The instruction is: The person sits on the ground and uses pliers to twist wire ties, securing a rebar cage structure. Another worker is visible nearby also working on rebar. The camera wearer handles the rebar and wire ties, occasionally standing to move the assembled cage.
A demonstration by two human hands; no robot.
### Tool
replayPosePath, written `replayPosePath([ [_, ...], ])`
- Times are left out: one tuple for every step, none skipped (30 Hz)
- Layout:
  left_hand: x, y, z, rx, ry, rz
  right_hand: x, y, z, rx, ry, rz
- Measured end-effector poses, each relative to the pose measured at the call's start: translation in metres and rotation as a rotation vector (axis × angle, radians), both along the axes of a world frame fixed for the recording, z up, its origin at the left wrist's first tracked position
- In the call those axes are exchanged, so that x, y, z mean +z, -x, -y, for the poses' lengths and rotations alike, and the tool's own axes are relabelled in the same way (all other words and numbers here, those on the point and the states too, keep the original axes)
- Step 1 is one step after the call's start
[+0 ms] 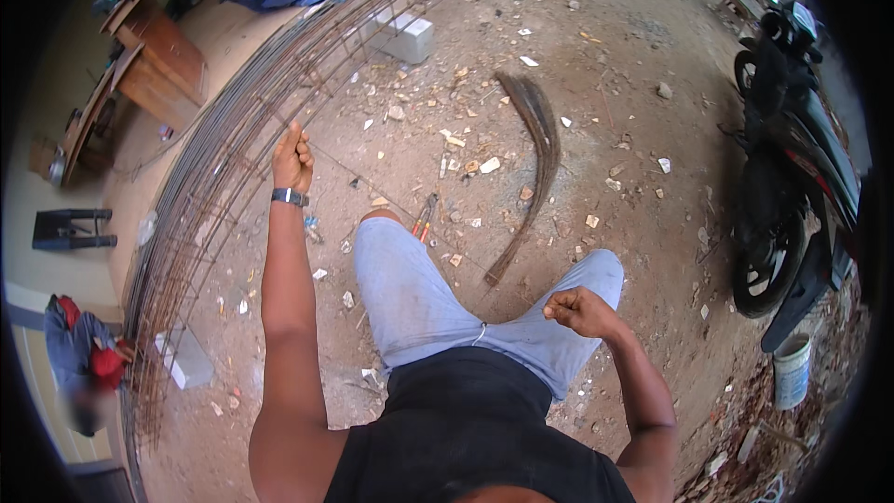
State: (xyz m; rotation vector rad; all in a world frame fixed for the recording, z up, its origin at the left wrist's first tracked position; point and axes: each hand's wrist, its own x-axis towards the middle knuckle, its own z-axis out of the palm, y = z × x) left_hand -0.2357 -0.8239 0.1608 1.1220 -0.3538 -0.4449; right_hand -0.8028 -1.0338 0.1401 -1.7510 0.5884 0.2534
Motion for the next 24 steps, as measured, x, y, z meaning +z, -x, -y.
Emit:
replayPosePath([
  [-0.007,-0.001,-0.006,0.033,-0.035,-0.046,0.011,-0.001,-0.005,0.032,-0.16,-0.02],
  [-0.016,-0.001,-0.01,0.062,-0.069,-0.087,0.024,-0.003,-0.007,0.052,-0.228,-0.037],
  [-0.026,-0.001,-0.016,0.088,-0.099,-0.126,0.039,-0.004,-0.006,0.068,-0.293,-0.052],
  [-0.037,0.0,-0.023,0.124,-0.133,-0.168,0.045,-0.006,-0.004,0.077,-0.352,-0.066],
  [-0.049,0.0,-0.028,0.162,-0.16,-0.21,0.04,-0.008,-0.001,0.059,-0.458,-0.034],
  [-0.06,-0.002,-0.035,0.197,-0.186,-0.253,0.034,-0.008,-0.001,0.017,-0.457,-0.022],
  [-0.071,-0.004,-0.04,0.225,-0.233,-0.28,0.028,-0.006,0.001,-0.03,-0.45,-0.011],
  [-0.081,-0.004,-0.044,0.249,-0.29,-0.27,0.02,-0.003,0.003,-0.076,-0.446,-0.003],
  [-0.09,-0.004,-0.047,0.27,-0.348,-0.261,0.011,0.001,0.006,-0.11,-0.375,-0.008],
  [-0.099,-0.006,-0.048,0.283,-0.404,-0.249,0.002,0.007,0.007,-0.151,-0.301,-0.009],
  [-0.109,-0.013,-0.055,0.285,-0.435,-0.242,-0.006,0.008,0.009,-0.183,-0.232,-0.006],
  [-0.12,-0.02,-0.062,0.285,-0.47,-0.253,-0.014,0.009,0.011,-0.176,-0.185,-0.012],
  [-0.131,-0.027,-0.064,0.276,-0.503,-0.264,-0.018,0.01,0.012,-0.177,-0.133,-0.017],
  [-0.141,-0.035,-0.068,0.277,-0.535,-0.272,-0.021,0.006,0.014,-0.169,-0.084,-0.019],
  [-0.153,-0.042,-0.068,0.271,-0.52,-0.284,-0.022,0.002,0.015,-0.169,-0.051,-0.014],
  [-0.162,-0.053,-0.07,0.322,-0.518,-0.31,-0.02,-0.005,0.016,-0.167,-0.018,-0.006],
  [-0.172,-0.066,-0.072,0.373,-0.516,-0.339,-0.019,-0.01,0.016,-0.165,0.014,-0.001],
  [-0.183,-0.077,-0.074,0.424,-0.513,-0.368,-0.022,-0.008,0.021,-0.177,0.034,-0.024],
  [-0.195,-0.099,-0.094,0.499,-0.516,-0.29,-0.024,-0.003,0.032,-0.184,0.056,-0.037],
  [-0.198,-0.115,-0.096,0.458,-0.565,-0.281,-0.028,0.001,0.039,-0.212,0.087,-0.062],
  [-0.198,-0.123,-0.101,0.421,-0.622,-0.274,-0.029,0.004,0.04,-0.213,0.027,-0.064],
  [-0.201,-0.127,-0.105,0.385,-0.68,-0.275,-0.024,0.006,0.039,-0.211,-0.033,-0.075],
  [-0.209,-0.127,-0.103,0.39,-0.81,-0.211,-0.022,0.008,0.036,-0.216,-0.102,-0.093],
  [-0.215,-0.132,-0.099,0.394,-0.847,-0.197,-0.022,0.007,0.039,-0.19,-0.111,-0.157],
])
